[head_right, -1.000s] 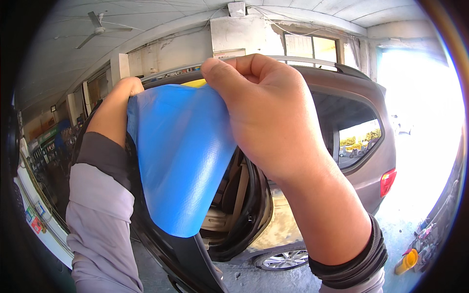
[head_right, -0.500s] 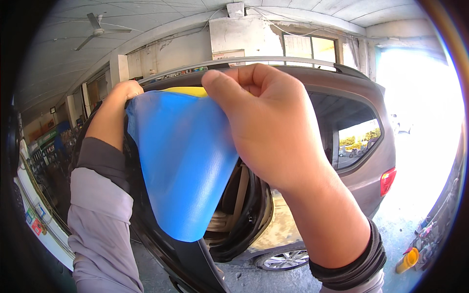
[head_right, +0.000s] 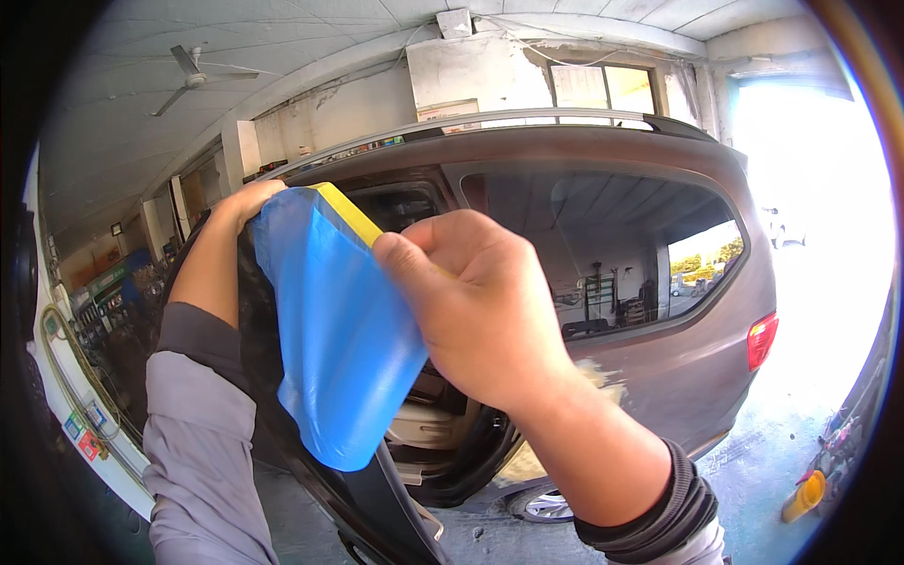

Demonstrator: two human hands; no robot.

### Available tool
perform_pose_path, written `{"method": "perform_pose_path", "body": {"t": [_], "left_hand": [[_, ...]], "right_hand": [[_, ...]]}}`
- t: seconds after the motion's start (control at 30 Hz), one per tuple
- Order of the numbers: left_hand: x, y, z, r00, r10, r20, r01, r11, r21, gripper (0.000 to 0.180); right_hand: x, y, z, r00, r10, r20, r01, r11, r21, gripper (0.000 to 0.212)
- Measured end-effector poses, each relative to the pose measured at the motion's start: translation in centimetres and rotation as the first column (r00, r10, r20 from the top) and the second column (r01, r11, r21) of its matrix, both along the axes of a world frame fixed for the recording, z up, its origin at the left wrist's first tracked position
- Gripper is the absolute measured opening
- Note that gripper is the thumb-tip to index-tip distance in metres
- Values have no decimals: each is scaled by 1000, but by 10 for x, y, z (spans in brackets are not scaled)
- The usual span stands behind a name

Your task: The person retrieves a roll of blue masking tape from a box, walks to a brown SUV, and applies the tape along the door frame and lower body panel. The tape is smoothed by hand to secure it in place.

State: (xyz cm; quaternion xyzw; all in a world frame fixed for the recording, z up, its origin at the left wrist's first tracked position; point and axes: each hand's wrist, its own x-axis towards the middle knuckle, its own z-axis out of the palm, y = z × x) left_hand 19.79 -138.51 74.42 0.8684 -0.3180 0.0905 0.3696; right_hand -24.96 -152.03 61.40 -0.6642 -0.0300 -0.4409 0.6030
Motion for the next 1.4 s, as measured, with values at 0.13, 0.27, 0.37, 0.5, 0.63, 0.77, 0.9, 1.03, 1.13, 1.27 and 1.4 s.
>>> {"method": "perform_pose_path", "body": {"t": [0.13,0.27,0.37,0.5,0.63,0.77,0.9,1.03,1.13,1.27,1.4], "left_hand": [[-24,6,-21,999,-11,39,21,962,-271,72],[-58,6,-25,893,244,378,-71,906,-417,57],[-122,6,-35,632,416,653,28,830,-557,44],[-274,28,-80,723,317,614,144,800,-583,37],[-401,18,-144,610,49,791,-84,996,3,62],[-427,-12,-159,591,12,807,-363,897,253,90],[-419,-16,-151,503,46,863,-452,865,217,81],[-416,-9,-146,488,75,870,-466,865,187,75],[-414,-12,-141,432,99,896,-496,856,144,70],[-423,-17,-131,407,130,904,-541,832,124,67],[-438,-23,-126,367,151,918,-647,750,136,70]], "right_hand": [[5,-10,-15,996,92,13,-91,996,-12,26],[17,-24,-26,991,126,48,-124,992,-35,24],[29,-32,-39,966,238,100,-244,968,62,23],[37,-37,-59,954,251,167,-269,958,95,21],[44,-31,-64,924,307,227,-343,928,142,21],[48,-25,-62,919,264,294,-301,950,88,30],[49,-34,-66,853,367,371,-393,920,-7,29],[72,-54,-69,741,396,542,-462,887,-16,23],[124,-78,-65,764,407,500,-582,769,264,25],[228,-95,-39,642,762,85,-704,542,458,48],[308,-66,-14,443,895,42,-795,371,480,51]]}}
